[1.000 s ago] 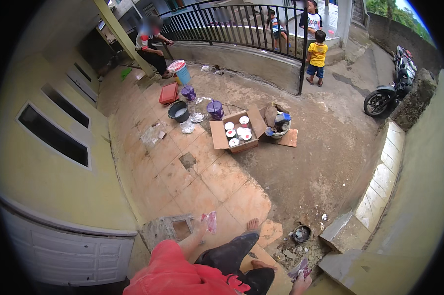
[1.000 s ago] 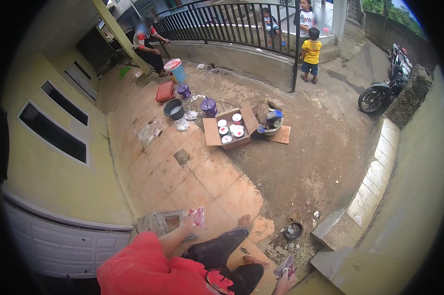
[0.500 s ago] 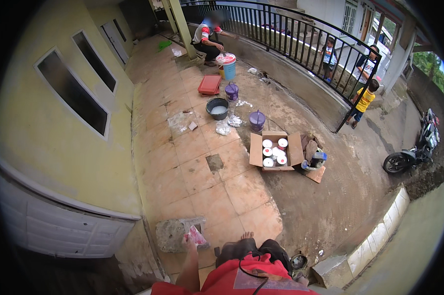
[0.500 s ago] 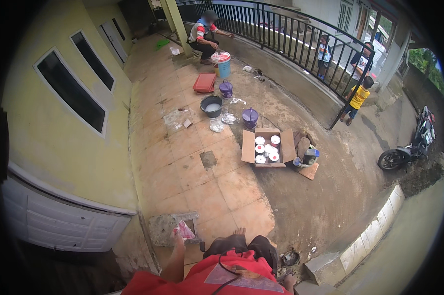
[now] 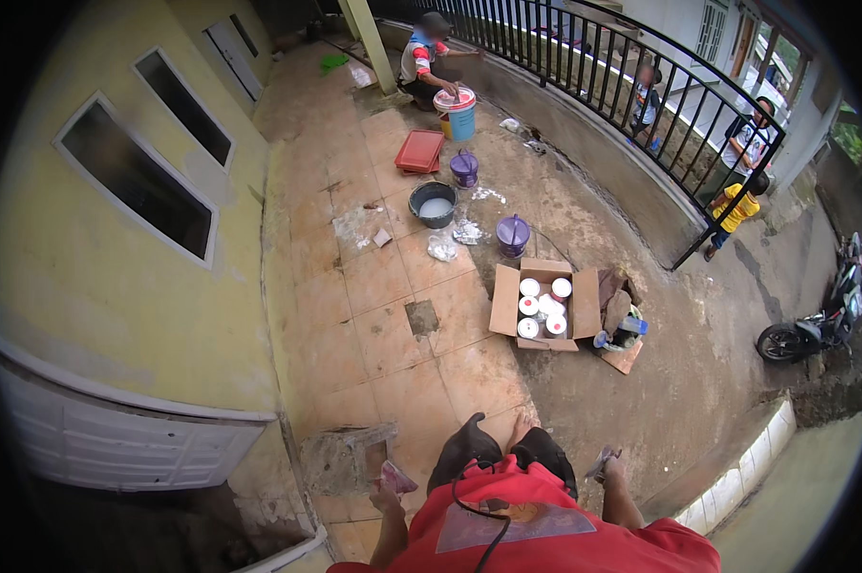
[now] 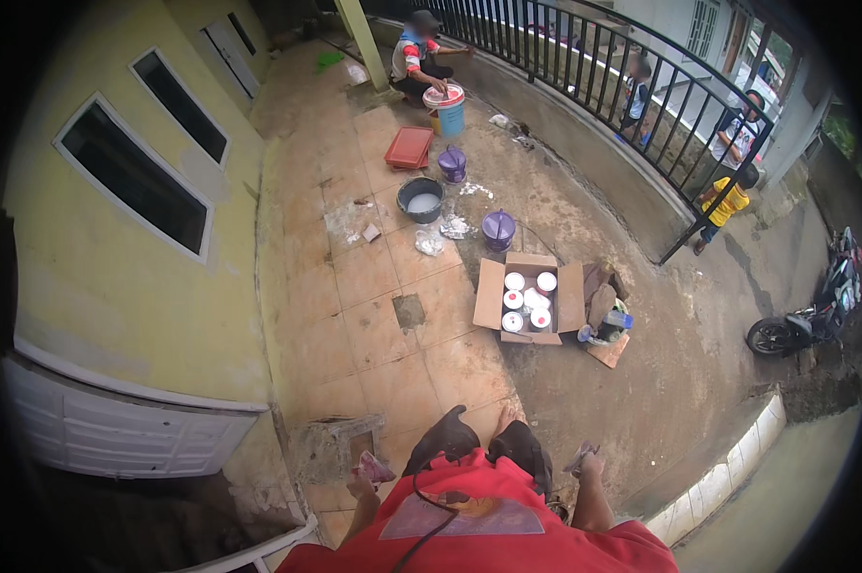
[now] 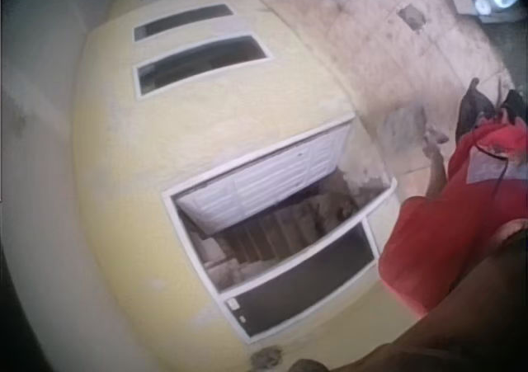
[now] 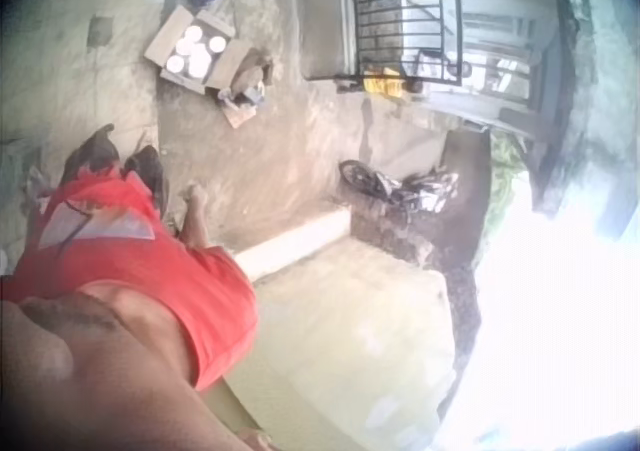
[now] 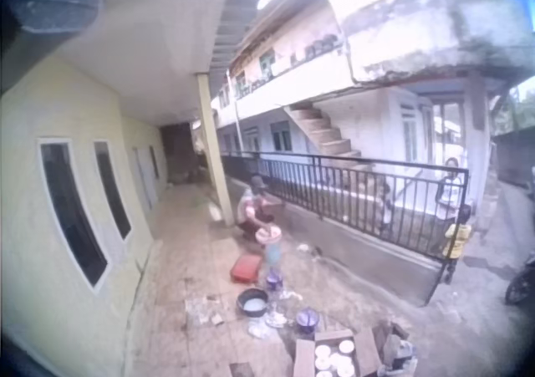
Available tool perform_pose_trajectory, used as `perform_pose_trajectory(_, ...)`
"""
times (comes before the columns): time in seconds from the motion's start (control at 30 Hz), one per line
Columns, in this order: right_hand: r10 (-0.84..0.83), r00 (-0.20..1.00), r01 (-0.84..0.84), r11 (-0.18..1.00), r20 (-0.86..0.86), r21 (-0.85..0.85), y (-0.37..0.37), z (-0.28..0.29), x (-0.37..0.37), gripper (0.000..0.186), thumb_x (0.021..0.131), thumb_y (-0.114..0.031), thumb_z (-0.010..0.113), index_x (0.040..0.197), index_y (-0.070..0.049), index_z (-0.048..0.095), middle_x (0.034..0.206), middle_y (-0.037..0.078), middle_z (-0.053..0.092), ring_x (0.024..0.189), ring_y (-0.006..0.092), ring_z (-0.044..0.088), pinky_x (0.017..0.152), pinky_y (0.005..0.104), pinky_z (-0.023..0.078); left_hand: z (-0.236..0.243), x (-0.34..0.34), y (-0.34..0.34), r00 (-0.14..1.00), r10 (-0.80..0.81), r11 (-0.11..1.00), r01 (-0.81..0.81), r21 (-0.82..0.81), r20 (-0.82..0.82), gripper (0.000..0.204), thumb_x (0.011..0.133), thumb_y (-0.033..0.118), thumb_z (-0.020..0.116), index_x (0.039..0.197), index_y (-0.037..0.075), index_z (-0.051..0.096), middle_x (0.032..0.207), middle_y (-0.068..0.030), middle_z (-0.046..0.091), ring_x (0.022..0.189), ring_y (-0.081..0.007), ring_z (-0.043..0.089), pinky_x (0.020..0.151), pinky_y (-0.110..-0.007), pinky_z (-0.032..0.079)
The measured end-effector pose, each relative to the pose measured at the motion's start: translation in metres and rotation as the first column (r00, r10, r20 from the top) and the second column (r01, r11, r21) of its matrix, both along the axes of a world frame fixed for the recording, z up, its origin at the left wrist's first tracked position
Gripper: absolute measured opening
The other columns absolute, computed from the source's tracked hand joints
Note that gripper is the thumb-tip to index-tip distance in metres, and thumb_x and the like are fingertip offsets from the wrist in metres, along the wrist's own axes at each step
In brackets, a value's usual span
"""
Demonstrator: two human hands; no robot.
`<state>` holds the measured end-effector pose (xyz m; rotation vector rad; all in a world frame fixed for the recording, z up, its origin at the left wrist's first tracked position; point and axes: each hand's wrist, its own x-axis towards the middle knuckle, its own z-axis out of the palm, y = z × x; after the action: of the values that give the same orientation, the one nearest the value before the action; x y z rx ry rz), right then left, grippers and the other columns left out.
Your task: The person applies plaster to a wall corner and floor junction using a trowel and a cloth. They repeatedly scoop plaster from a bowl, spread it on the wall, and smooth the surface. The person also washes the cloth in a bucket of water during the process.
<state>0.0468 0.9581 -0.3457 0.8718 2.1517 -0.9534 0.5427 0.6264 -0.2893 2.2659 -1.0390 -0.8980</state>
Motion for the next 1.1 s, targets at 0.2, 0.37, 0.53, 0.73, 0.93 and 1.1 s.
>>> perform_pose_trajectory(0.2,0.256,0.967,-0.256,0.964,0.021,0.071,-0.113,0.0,-0.068,0.033,0.086,-0.018,0.062,0.113,-0.001,0.071,0.1,0.018,0.073,0.083,0.0334,0.075,0.057,0.0471,0.062,0.002,-0.024,-0.035,0.98,0.183,0.981,-0.187,-0.051,-0.081,0.028,0.096,0.015,0.06,0.113,-0.004,0.072,0.101,-0.0169,0.074,0.087,-0.027,0.068,0.079,-0.04,0.054)
perform_pose_trajectory(0.37,0.41,0.911,-0.405,0.91,-0.048,0.089,-0.214,0.0,-0.111,0.041,0.083,-0.023,0.07,0.111,0.007,0.071,0.101,0.024,0.074,0.084,0.0389,0.075,0.059,0.0484,0.062,-0.01,-0.027,-0.038,0.967,0.207,0.975,-0.216,0.052,0.151,0.024,0.095,0.011,0.06,0.11,-0.001,0.073,0.102,-0.0181,0.075,0.089,-0.0276,0.07,0.081,-0.038,0.055)
perform_pose_trajectory(0.53,0.393,0.919,-0.39,0.919,-0.035,0.059,-0.315,-0.002,-0.132,0.034,0.085,-0.022,0.068,0.11,0.001,0.071,0.101,0.018,0.073,0.082,0.0334,0.074,0.058,0.0449,0.062,-0.029,-0.041,-0.095,0.936,0.129,0.89,-0.256,0.378,0.328,0.024,0.095,0.014,0.061,0.111,0.0,0.073,0.101,-0.018,0.074,0.089,-0.0267,0.07,0.08,-0.037,0.055)
perform_pose_trajectory(0.73,0.424,0.903,-0.421,0.906,-0.067,0.048,-0.452,0.021,-0.112,0.035,0.083,-0.019,0.068,0.11,0.004,0.07,0.099,0.021,0.073,0.079,0.0343,0.074,0.056,0.044,0.063,-0.06,-0.032,-0.245,0.969,0.239,0.963,-0.245,0.112,0.061,0.025,0.096,0.017,0.061,0.112,0.0,0.072,0.099,-0.0169,0.074,0.086,-0.0261,0.07,0.079,-0.037,0.055)
perform_pose_trajectory(0.93,0.55,0.83,-0.547,0.835,-0.1,0.051,-0.559,0.039,-0.078,0.036,0.081,-0.016,0.064,0.108,0.007,0.072,0.099,0.024,0.074,0.077,0.035,0.076,0.055,0.0434,0.064,-0.081,0.021,-0.446,0.91,0.368,0.926,-0.378,-0.017,-0.191,0.028,0.1,0.023,0.06,0.116,0.001,0.068,0.088,-0.0099,0.07,0.077,-0.0234,0.066,0.073,-0.036,0.054)
perform_pose_trajectory(1.1,0.631,0.776,-0.617,0.763,-0.014,0.192,-0.604,0.042,-0.076,0.028,0.081,-0.02,0.063,0.092,0.003,0.076,0.094,0.022,0.075,0.077,0.0299,0.077,0.057,0.041,0.063,-0.03,-0.02,-0.55,0.955,0.231,0.959,-0.255,-0.121,-0.185,0.029,0.1,0.026,0.061,0.112,0.001,0.068,0.087,-0.0064,0.068,0.069,-0.0191,0.064,0.054,-0.032,0.05)
